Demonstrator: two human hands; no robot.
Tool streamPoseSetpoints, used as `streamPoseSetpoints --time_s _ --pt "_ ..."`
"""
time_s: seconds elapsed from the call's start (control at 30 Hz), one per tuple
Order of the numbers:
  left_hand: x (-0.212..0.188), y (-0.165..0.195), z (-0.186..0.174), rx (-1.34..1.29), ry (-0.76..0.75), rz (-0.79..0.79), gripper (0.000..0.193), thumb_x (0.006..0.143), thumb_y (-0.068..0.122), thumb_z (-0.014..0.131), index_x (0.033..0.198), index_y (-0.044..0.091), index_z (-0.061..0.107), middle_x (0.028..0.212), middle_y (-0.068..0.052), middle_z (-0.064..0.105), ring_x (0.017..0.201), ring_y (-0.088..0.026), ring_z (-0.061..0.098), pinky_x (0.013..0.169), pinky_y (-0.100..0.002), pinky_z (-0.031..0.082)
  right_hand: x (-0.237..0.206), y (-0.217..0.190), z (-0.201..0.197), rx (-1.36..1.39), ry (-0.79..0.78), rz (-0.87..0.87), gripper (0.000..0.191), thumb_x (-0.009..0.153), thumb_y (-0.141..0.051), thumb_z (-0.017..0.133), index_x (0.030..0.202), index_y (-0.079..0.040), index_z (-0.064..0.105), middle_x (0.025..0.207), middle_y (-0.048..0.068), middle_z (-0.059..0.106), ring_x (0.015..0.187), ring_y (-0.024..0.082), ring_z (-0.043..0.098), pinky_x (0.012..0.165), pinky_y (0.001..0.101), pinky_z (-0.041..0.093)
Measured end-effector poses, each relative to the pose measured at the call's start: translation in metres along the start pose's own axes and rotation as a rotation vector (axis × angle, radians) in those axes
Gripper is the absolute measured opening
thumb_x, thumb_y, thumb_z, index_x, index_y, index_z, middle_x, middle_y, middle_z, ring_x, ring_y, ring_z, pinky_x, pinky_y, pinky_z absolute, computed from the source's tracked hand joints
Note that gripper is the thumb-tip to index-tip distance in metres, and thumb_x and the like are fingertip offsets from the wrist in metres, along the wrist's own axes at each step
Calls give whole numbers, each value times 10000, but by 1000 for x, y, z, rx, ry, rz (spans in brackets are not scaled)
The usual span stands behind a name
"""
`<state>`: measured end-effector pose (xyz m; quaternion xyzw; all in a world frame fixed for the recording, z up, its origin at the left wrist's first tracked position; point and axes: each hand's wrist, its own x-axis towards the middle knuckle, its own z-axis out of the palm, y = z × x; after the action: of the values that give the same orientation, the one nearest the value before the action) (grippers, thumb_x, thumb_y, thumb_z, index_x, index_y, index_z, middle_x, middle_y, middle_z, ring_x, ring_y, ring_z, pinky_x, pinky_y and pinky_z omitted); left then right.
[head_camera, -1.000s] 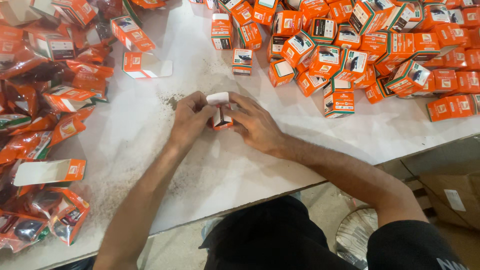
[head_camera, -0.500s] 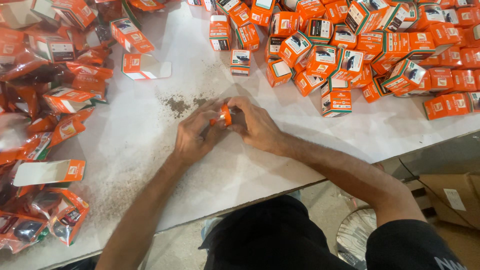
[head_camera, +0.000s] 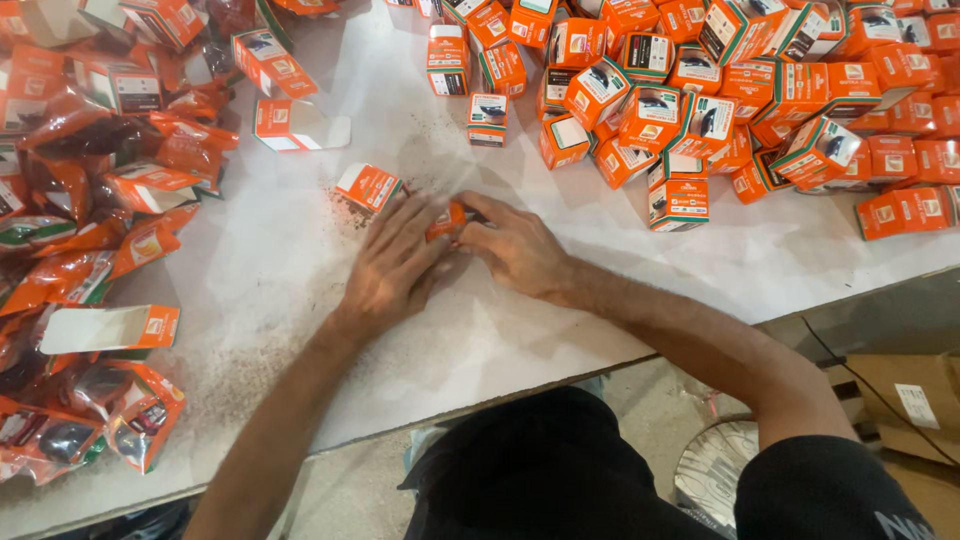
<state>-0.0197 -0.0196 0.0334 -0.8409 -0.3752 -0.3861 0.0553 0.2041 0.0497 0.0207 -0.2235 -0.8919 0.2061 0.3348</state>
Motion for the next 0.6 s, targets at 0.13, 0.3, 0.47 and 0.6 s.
streamPoseSetpoints --time_s 0.13,0.3,0.47,0.6 --pt "3 -17 -16 367 230 -208 600 867 152 861 1352 0 541 1453 -289 476 1342 -469 467 1126 -598 385 19 9 -27 -417 429 -66 490 946 -88 692 1400 -127 513 1521 157 462 1322 385 571 1096 441 503" --pt "24 -28 -7 91 1 -377 791 737 220 940 1361 14 501 1441 -227 513 1304 -449 497 1079 -541 448 13 12 -12 22 258 -17 855 983 -308 762 1587 -16 231 1529 282 462 1432 366 487 1188 437 430" --pt "22 -14 4 -214 -52 -74 752 790 12 814 1428 -12 417 1556 -269 457 1480 -501 416 1259 -543 378 3 23 10 976 -78 579 859 987 -394 666 1640 -22 251 1353 249 541 1179 260 537 1000 402 470" --pt "7 -81 -40 353 59 -216 695 883 -110 607 1536 -37 382 1496 -268 494 1395 -426 506 1194 -499 471 3 24 8 426 -7 292 752 1006 -332 665 1567 7 297 1418 201 533 1267 310 582 1079 413 484"
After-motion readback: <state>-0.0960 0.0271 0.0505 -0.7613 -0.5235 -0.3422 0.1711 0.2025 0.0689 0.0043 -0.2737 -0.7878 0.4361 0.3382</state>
